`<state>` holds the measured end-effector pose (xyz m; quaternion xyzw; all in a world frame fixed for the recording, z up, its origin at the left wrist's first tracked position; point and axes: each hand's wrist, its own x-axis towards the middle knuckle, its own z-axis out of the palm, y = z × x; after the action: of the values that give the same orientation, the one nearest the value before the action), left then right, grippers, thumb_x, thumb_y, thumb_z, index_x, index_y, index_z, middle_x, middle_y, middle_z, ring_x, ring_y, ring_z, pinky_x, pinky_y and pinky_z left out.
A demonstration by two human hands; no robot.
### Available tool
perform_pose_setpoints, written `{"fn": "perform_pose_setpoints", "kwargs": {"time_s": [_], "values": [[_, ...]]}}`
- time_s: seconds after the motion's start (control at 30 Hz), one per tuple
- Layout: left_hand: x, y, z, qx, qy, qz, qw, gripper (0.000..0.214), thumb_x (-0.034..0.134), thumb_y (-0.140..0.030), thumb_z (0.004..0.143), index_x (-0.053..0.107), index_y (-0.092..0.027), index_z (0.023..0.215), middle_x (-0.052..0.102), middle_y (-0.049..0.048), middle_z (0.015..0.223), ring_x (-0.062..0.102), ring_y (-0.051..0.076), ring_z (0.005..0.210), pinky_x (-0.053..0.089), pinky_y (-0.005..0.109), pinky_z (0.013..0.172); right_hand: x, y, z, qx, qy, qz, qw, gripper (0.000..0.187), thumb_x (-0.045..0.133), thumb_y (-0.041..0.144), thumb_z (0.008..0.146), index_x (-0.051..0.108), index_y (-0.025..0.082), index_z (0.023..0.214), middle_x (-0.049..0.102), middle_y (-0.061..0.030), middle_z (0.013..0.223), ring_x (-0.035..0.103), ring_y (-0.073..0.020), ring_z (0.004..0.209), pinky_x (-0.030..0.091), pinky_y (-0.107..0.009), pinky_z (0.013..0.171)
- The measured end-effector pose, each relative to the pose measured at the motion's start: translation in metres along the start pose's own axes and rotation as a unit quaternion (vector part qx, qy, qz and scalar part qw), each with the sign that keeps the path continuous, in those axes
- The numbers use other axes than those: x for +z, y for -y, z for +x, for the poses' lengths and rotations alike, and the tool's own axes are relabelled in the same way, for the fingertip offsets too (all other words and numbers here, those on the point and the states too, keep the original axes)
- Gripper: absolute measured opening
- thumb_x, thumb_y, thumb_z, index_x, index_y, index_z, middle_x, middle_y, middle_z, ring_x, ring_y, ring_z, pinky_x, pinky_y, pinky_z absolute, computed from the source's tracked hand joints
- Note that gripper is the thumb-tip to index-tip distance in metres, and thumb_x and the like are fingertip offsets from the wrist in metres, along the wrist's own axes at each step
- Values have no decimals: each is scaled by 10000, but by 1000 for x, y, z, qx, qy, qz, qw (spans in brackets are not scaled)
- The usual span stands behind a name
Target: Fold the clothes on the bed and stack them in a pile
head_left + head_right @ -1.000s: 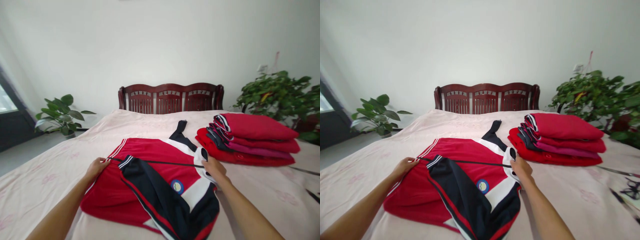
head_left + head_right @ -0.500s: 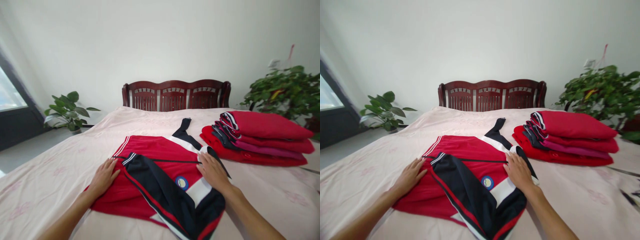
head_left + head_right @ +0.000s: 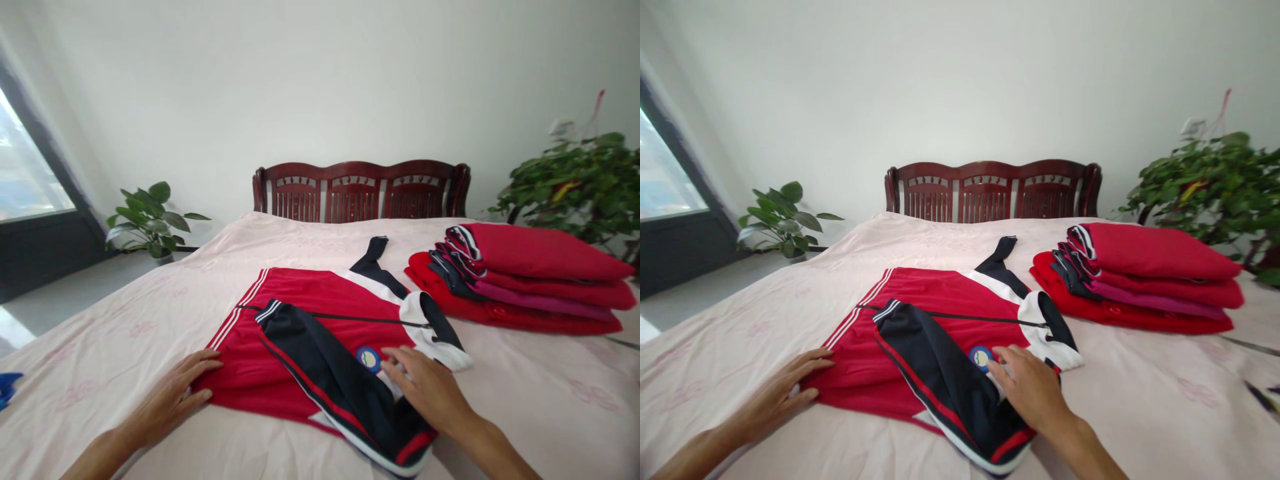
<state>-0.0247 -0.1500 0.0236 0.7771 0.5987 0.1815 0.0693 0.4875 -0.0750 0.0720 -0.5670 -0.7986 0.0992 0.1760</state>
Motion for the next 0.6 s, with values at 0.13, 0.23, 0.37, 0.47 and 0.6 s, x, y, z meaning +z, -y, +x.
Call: {"fn": "perform_pose_setpoints", "kwargs": {"time_s": [0.13, 0.23, 0.37, 0.47, 0.6], "values": [[1, -1, -6, 9, 16, -14, 1000, 546, 639, -402, 827, 551, -336, 1362, 514, 44, 1461, 495, 274, 1319, 411, 390, 1113, 28, 45, 7, 39, 48, 0, 998, 647, 585, 501, 808, 523, 200, 1378, 581, -146, 1363, 550, -319, 1235, 439, -421, 976], [1, 1, -3, -4, 8, -20, 1000, 549, 569, -258, 826, 544, -310, 1372, 545, 33, 1436, 505, 249, 1315, 386, 380, 1136, 39, 59, 23, 17, 80, 43, 996, 429, 563, 279, 749, 666, 199, 1157, 694, -111, 1162, 625, -287, 1096, 461, -393, 920], [-1, 1, -1, -11, 12, -25, 1000, 586, 515, -154, 757, 594, -314, 1314, 558, -1, 1425, 506, 241, 1315, 380, 386, 1143, 11, 43, 38, 40, -8, 300, 953, 297, 420, 254, 758, 682, 206, 890, 724, -44, 904, 661, -218, 900, 494, -325, 840], [-2, 3, -1, -6, 22, -15, 1000, 657, 487, -109, 713, 579, -325, 1327, 538, -22, 1444, 481, 229, 1339, 362, 383, 1157, -21, 19, 27, 98, -55, 418, 902, 331, 409, 321, 788, 664, 199, 960, 717, -41, 893, 666, -231, 905, 513, -339, 834], [-3, 9, -1, 19, 23, -1, 1000, 641, 468, -103, 740, 572, -335, 1328, 542, -34, 1439, 488, 198, 1335, 365, 343, 1151, -26, 5, -19, 46, 92, 380, 919, 506, 544, 427, 806, 608, 225, 1265, 669, -72, 1240, 610, -287, 1152, 487, -399, 968]]}}
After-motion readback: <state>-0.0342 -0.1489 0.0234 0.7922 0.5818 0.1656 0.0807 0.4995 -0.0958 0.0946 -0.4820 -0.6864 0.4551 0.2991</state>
